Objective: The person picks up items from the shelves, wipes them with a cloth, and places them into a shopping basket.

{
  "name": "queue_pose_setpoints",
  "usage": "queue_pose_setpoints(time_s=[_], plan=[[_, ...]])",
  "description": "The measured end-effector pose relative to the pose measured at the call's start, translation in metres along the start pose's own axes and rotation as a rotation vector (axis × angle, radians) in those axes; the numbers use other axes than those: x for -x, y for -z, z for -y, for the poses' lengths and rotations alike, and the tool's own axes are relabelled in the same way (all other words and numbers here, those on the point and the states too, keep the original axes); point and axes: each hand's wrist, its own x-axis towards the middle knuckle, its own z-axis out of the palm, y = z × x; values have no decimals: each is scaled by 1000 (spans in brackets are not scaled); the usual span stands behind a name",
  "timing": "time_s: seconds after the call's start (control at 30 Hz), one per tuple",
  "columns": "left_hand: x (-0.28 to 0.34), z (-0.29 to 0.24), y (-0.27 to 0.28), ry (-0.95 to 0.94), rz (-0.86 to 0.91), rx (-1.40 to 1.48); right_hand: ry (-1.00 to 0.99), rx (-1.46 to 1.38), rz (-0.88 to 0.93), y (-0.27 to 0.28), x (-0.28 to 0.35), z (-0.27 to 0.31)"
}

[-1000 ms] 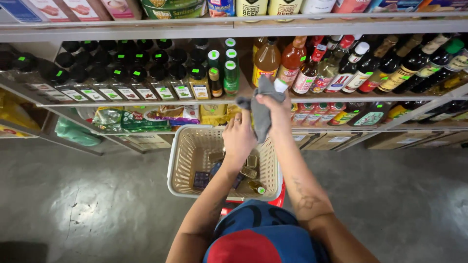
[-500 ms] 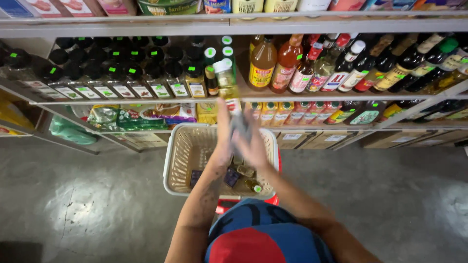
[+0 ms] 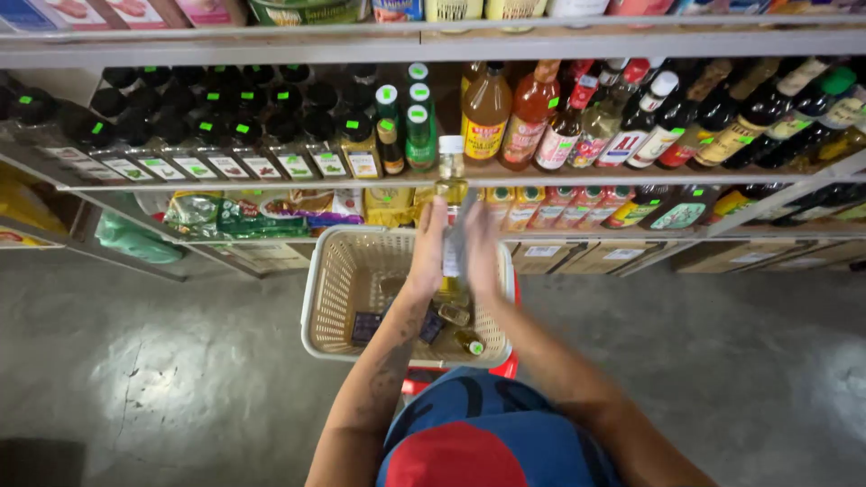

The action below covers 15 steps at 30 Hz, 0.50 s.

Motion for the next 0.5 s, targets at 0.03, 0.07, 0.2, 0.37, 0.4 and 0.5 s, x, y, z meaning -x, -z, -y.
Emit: queue_pose_setpoints(time_s=[0.03,0.07,0.2,0.37,0.4,0.5], plan=[[-9,4,7,-87,35,-25,164,93,123,3,27,-10],[-15,9,14,-172,63,-48,325,188,251,7,56,-21],[-32,65,37,-836,525,-220,527,427,292,10,16,-11],[-41,99,24,7,200,-214,74,70,-3,13,-69,6],[-15,66,7,9,200,-216,71,70,-4,16,-56,-12],[21,9,-21,-70,3,-332,-230,-287,18,20,-13,-43]])
